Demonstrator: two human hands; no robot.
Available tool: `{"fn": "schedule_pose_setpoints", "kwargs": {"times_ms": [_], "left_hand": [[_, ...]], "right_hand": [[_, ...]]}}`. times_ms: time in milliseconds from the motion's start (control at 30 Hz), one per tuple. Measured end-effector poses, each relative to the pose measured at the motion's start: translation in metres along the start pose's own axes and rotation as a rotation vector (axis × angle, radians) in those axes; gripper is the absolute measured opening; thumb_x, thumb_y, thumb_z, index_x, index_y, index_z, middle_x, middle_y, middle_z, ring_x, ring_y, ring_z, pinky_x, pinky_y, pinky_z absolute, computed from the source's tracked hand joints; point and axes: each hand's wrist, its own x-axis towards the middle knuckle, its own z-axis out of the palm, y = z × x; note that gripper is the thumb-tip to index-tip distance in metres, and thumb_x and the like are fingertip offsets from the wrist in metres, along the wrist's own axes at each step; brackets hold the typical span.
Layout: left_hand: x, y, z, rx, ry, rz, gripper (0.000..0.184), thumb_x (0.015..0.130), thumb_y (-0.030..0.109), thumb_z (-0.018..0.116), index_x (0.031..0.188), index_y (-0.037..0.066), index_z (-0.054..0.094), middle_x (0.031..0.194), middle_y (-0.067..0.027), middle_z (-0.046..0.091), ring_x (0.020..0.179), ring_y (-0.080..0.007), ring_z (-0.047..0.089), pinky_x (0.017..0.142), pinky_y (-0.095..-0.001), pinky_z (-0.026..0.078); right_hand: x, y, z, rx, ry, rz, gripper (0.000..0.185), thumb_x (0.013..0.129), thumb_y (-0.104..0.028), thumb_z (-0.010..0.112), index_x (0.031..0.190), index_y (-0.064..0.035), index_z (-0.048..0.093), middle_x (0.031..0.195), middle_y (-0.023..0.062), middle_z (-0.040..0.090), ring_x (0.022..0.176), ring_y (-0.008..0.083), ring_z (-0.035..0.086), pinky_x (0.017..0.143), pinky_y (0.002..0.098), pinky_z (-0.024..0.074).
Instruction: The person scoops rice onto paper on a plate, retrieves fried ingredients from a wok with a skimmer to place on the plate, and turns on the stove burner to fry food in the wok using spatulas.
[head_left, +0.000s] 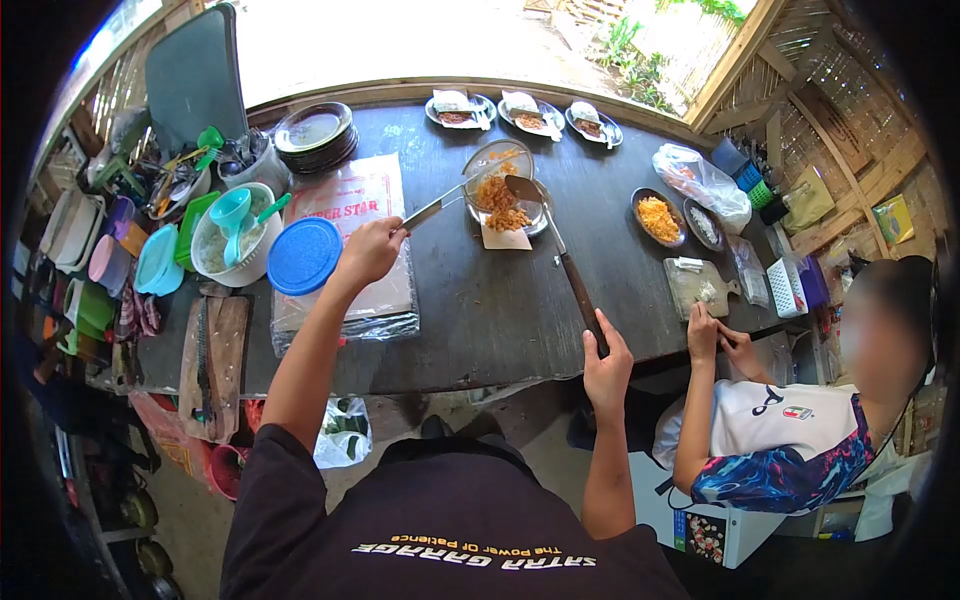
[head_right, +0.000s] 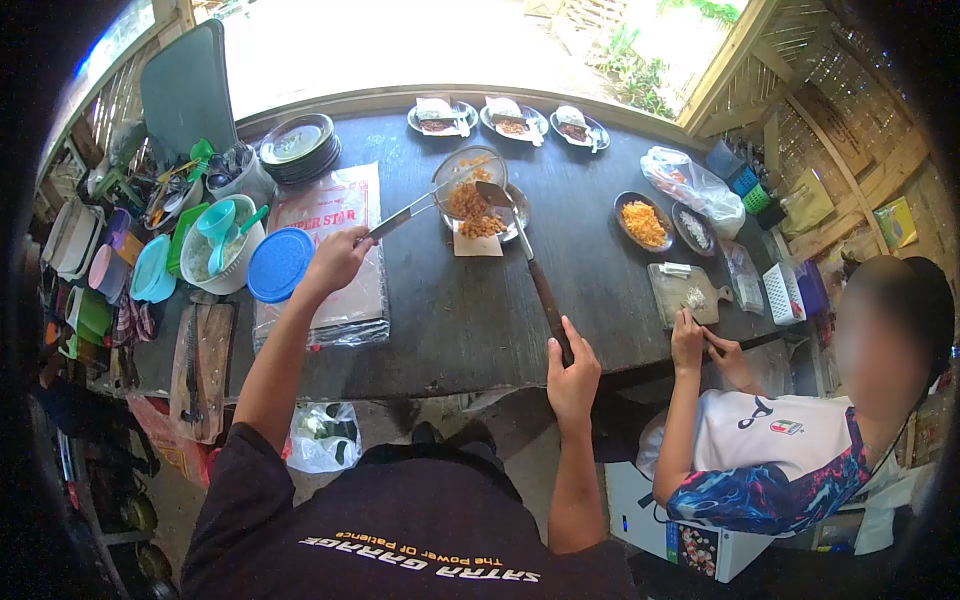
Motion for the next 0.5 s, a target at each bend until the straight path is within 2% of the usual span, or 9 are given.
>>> {"fn": "schedule_pose_setpoints", "kwargs": {"times_ms": [500], "left_hand": [[0.0061,0.0010,-0.0010,0.050,-0.014,0.013,0.025,0.092,0.023,0.052,0.094,0.001,0.064,0.087,-0.0255,0.065,0.085,-0.0430,0.062,0.076,-0.0489,0.047]], "right_hand": [[0.0001,0.0032,0.0006,-0.003,0.021,-0.046,0.035,0.089,-0.014,0.062,0.123,-0.0051,0.061,0.108,0.0210,0.066,0.100,0.0359,0.063,0.089,0.0408,0.0468]]}}
